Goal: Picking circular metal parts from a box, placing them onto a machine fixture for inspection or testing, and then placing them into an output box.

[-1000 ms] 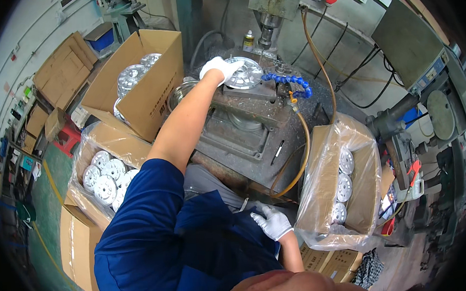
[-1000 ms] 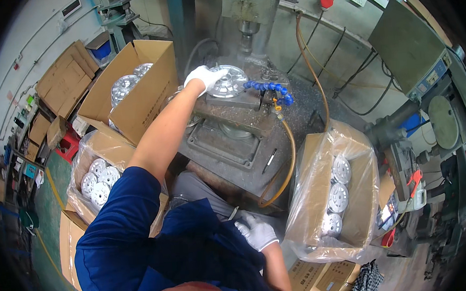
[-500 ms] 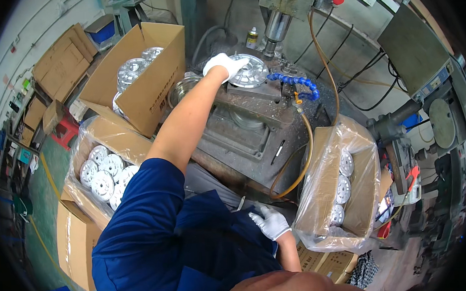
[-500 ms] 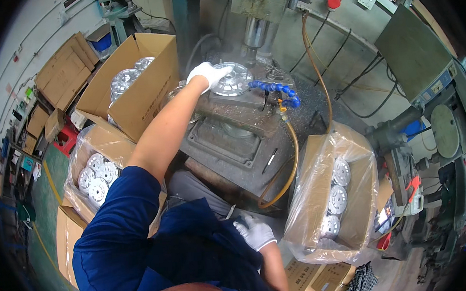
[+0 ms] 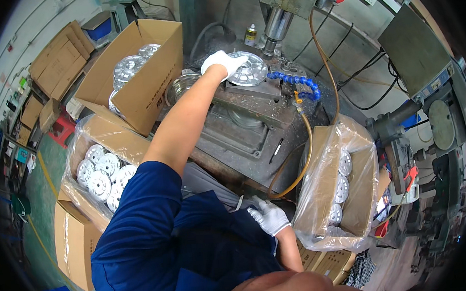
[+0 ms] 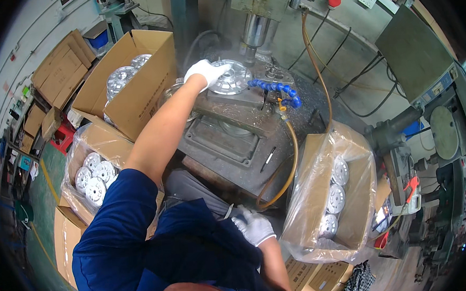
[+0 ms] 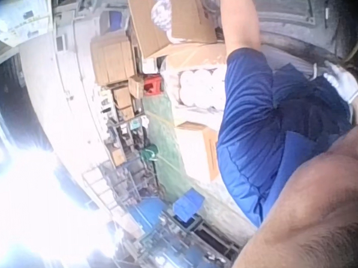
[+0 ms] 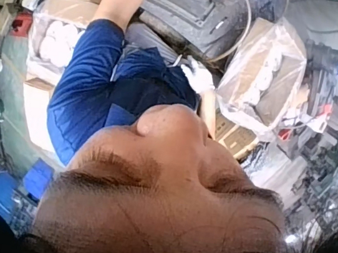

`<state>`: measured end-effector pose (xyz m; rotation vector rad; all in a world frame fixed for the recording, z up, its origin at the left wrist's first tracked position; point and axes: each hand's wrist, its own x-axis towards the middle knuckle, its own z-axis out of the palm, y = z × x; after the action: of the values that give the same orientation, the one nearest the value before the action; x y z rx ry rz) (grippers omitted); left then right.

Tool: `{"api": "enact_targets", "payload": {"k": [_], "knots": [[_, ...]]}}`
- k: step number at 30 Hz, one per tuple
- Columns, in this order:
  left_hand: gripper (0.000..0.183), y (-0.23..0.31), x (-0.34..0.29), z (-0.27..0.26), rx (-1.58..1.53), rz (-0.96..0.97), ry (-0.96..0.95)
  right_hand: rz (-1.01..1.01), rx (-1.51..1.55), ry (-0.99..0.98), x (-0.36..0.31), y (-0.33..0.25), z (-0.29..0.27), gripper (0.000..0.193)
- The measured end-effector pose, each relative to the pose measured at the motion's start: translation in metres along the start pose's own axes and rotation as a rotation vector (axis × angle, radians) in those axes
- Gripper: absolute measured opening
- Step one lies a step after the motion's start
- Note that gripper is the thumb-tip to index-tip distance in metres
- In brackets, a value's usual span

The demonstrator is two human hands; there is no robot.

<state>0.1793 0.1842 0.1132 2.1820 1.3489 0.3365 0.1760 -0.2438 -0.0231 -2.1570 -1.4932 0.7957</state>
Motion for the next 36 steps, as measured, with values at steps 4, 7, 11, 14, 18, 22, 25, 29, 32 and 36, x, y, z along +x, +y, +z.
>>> {"api": "enact_targets", "payload": {"k": [4,7,11,14,18,22,25,29,32,36], "knots": [[0.088,0.0,0.001,0.0,0.021,-0.025,-0.038,-0.021,-0.002,0.006,-0.003,0.002,0.006,0.054],[0.088,0.0,0.001,-0.001,0.024,-0.027,-0.028,-0.007,0.002,0.003,-0.006,0.002,0.004,0.055],[0.086,0.0,0.001,0.0,-0.001,-0.01,-0.012,-0.002,-0.037,-0.001,-0.007,0.0,0.0,0.055],[0.084,-0.001,0.001,0.002,-0.005,-0.005,0.004,0.014,-0.019,-0.012,-0.009,-0.001,0.0,0.055],[0.084,-0.002,0.001,0.004,-0.006,0.007,0.024,0.004,-0.032,0.012,-0.012,-0.002,0.0,0.055],[0.085,-0.002,0.0,0.004,-0.003,0.009,0.055,0.001,-0.07,0.041,-0.018,-0.004,-0.002,0.054],[0.086,-0.002,-0.002,0.003,-0.003,0.011,0.006,0.041,-0.057,0.032,-0.022,-0.006,-0.004,0.054],[0.088,-0.001,-0.008,0.007,0.007,0.025,0.046,0.011,-0.068,0.038,-0.029,-0.007,-0.002,0.055],[0.078,-0.002,-0.011,0.008,-0.151,0.0,0.24,0.018,-0.068,0.08,-0.032,-0.007,-0.002,0.052],[0.055,-0.02,-0.004,0.002,-0.209,0.024,0.34,0.048,-0.059,0.021,-0.033,-0.01,-0.009,0.057]]}}
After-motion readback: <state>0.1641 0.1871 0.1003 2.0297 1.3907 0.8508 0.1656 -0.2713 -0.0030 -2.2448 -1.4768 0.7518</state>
